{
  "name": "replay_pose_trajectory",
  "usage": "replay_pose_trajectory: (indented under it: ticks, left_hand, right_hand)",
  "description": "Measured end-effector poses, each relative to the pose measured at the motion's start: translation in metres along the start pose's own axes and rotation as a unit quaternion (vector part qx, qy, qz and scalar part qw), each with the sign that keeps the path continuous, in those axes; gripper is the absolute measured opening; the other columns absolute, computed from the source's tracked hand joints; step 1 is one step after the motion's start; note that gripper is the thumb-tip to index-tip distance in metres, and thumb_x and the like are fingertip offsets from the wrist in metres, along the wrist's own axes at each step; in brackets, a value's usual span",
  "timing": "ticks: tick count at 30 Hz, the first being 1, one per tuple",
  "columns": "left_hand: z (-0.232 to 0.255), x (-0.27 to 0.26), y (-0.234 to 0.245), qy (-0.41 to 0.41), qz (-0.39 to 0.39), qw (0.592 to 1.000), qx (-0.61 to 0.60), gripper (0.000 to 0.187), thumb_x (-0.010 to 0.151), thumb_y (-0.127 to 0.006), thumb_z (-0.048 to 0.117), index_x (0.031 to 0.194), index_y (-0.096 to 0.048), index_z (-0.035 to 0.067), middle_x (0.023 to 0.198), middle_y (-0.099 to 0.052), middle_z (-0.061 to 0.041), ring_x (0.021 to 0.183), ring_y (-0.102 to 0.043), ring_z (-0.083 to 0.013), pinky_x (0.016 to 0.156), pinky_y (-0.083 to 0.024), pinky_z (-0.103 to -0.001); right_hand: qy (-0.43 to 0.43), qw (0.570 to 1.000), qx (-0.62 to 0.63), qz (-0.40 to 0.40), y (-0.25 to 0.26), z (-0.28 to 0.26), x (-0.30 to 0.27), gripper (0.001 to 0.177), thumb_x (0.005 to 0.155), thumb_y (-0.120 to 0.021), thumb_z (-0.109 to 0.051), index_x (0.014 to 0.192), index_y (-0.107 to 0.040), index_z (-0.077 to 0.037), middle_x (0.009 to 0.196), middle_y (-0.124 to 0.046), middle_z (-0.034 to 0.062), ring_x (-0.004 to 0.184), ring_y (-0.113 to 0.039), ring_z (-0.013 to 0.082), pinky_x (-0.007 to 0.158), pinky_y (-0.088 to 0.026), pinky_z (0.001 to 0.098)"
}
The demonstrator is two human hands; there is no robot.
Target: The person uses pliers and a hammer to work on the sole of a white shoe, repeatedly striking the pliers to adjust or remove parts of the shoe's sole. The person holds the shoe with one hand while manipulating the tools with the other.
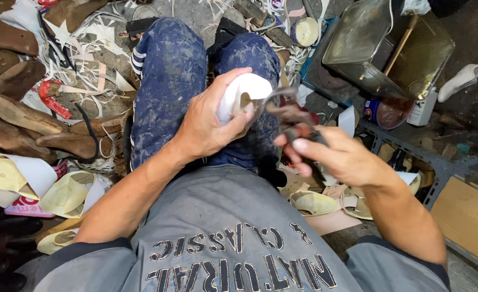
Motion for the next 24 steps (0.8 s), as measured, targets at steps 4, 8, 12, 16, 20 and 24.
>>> replay_pose_trajectory:
  ticks: [4, 8, 12, 16, 20, 24]
  left_hand:
    - [-0.003, 0.002, 0.011, 0.008, 0.002, 1.0, -0.007, 0.063, 0.09, -0.069, 0.021, 0.147, -0.045, 0.008, 0.137, -0.061, -0.018, 0.12, -0.065, -0.0344, 0.106, -0.048, -0.047]
    - [0.006, 0.004, 0.006, 0.018, -0.014, 0.999, 0.045, 0.063, 0.091, -0.065, 0.032, 0.147, -0.043, 0.013, 0.142, -0.061, -0.012, 0.111, -0.069, -0.0263, 0.092, -0.055, -0.035]
    - [0.012, -0.001, -0.004, 0.036, -0.015, 0.996, 0.078, 0.058, 0.092, -0.066, 0.03, 0.145, -0.047, 0.017, 0.136, -0.066, -0.003, 0.092, -0.068, -0.0222, 0.084, -0.05, -0.034]
    - [0.012, -0.006, -0.007, -0.019, -0.014, 0.997, 0.074, 0.059, 0.093, -0.065, 0.025, 0.147, -0.044, 0.012, 0.147, -0.059, -0.013, 0.127, -0.066, -0.0337, 0.105, -0.051, -0.04]
    - [0.015, -0.009, -0.01, -0.038, -0.018, 0.995, 0.093, 0.062, 0.091, -0.068, 0.016, 0.147, -0.042, 0.01, 0.146, -0.06, -0.015, 0.121, -0.067, -0.0361, 0.104, -0.05, -0.043]
    - [0.009, -0.011, -0.014, -0.034, -0.042, 0.993, 0.106, 0.068, 0.084, -0.064, 0.013, 0.148, -0.041, 0.011, 0.14, -0.062, -0.013, 0.111, -0.066, -0.0375, 0.097, -0.048, -0.045]
  right_hand:
    - [-0.037, 0.976, 0.108, 0.186, 0.014, -0.001, -0.045, 0.033, 0.099, -0.052, -0.014, 0.118, -0.066, 0.009, 0.081, -0.066, 0.0142, 0.066, -0.067, 0.0225, 0.064, -0.059, 0.037]
    - [-0.047, 0.995, -0.034, 0.087, -0.001, -0.021, -0.031, 0.042, 0.099, -0.051, -0.023, 0.135, -0.062, -0.004, 0.113, -0.078, 0.0037, 0.103, -0.075, 0.014, 0.079, -0.066, 0.0271]
    - [-0.088, 0.992, -0.091, -0.003, -0.008, -0.012, 0.004, 0.052, 0.099, -0.047, -0.037, 0.146, -0.051, -0.014, 0.125, -0.078, -0.0042, 0.103, -0.07, 0.0044, 0.089, -0.054, 0.0248]
    - [-0.058, 0.995, -0.065, -0.056, -0.003, -0.01, 0.018, 0.045, 0.101, -0.046, -0.037, 0.132, -0.062, -0.01, 0.124, -0.075, 0.0006, 0.111, -0.068, 0.0118, 0.097, -0.053, 0.0292]
    - [-0.049, 0.996, 0.042, -0.055, 0.0, -0.011, 0.009, 0.039, 0.104, -0.044, -0.038, 0.097, -0.063, -0.004, 0.074, -0.065, 0.0041, 0.076, -0.065, 0.0151, 0.083, -0.052, 0.031]
    - [-0.154, 0.988, 0.006, 0.011, -0.002, -0.012, -0.01, 0.035, 0.101, -0.051, -0.032, 0.101, -0.071, -0.004, 0.069, -0.066, 0.0029, 0.064, -0.065, 0.0105, 0.058, -0.049, 0.0251]
Point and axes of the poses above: each hand's wrist, its own x-axis towards the middle knuckle, its own y-axis out of the back of the hand, z = x × y, the point moved 3 cm from there along x, towards the middle knuckle
